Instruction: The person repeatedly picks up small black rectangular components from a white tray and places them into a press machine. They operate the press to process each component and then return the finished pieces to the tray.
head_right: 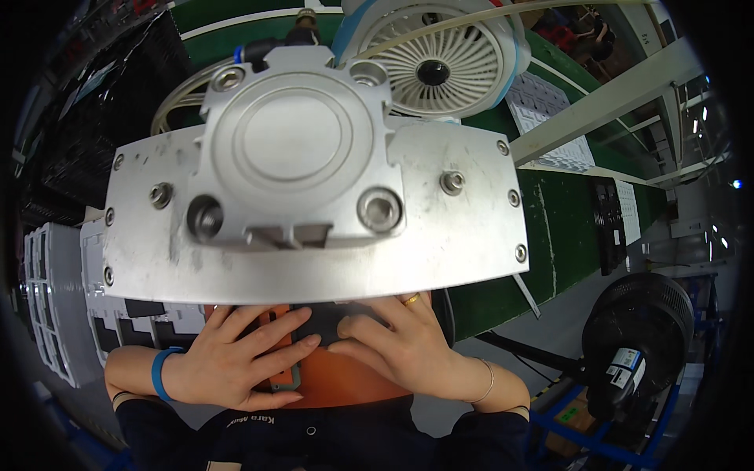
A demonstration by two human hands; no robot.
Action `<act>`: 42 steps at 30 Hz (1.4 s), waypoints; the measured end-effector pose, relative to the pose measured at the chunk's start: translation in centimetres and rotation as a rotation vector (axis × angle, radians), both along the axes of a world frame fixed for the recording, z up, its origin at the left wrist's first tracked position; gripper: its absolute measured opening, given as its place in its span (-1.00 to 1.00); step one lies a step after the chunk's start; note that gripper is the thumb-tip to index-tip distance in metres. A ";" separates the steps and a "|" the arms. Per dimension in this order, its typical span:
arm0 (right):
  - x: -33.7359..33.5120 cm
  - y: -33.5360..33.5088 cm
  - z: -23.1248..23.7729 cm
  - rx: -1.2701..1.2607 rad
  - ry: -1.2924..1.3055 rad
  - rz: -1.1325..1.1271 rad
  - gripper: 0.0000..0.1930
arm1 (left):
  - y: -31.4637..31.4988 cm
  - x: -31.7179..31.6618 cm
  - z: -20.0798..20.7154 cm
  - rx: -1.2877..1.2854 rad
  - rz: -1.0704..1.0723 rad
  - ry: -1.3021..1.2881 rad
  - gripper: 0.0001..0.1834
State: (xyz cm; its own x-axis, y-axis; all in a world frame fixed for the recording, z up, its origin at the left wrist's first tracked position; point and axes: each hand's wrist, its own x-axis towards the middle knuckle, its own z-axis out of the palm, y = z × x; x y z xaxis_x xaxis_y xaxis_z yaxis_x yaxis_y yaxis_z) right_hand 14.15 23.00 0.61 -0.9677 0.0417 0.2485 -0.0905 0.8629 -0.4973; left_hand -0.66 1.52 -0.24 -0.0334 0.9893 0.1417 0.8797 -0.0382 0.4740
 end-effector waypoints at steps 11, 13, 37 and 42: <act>-0.3 0.0 1.2 -0.328 -0.071 0.019 -0.69 | -0.2 -0.2 0.8 0.127 -0.014 0.025 -0.34; 0.0 0.0 1.6 -0.350 -0.057 -0.013 -0.67 | -0.4 -0.3 1.0 0.199 0.024 -0.032 -0.37; 2.2 -1.6 2.7 -1.088 -0.172 -0.095 -0.84 | -1.0 3.2 2.5 -0.242 0.265 -1.296 -0.75; 0.7 0.3 -0.3 0.094 0.183 -0.213 -0.74 | -4.1 2.7 2.5 -0.223 0.266 -1.163 -0.79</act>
State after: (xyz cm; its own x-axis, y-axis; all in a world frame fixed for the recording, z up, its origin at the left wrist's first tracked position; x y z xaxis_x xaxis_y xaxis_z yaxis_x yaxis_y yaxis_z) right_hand 14.80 23.25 0.31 -0.8785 0.2072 0.4304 0.0165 0.9136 -0.4062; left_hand 2.03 -2.54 2.24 -0.2332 0.9311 -0.2804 -0.1074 0.2619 0.9591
